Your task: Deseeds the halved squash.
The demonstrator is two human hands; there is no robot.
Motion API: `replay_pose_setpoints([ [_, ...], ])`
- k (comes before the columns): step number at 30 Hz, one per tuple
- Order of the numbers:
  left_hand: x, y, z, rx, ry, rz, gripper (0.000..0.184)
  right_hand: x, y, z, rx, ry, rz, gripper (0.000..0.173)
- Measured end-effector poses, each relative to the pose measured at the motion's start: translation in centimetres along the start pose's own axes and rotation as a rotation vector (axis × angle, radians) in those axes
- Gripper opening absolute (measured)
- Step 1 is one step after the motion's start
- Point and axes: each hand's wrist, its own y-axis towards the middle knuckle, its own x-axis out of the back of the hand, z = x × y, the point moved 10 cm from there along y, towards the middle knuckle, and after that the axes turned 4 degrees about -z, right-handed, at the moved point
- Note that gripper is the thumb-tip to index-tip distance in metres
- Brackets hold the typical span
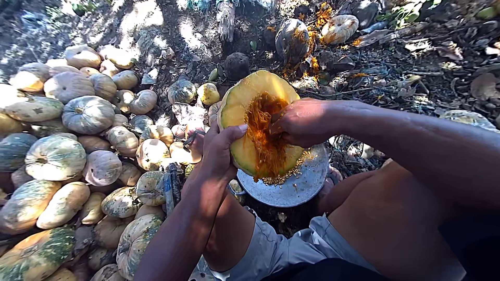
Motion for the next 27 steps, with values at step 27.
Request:
replay_pose_setpoints([
  [27, -0.2, -0.9, -3.5, -0.325, 0.098, 0.04, 0.058, 3.7, -3.1, 0.2, 0.064, 0.183, -0.59, 0.015],
])
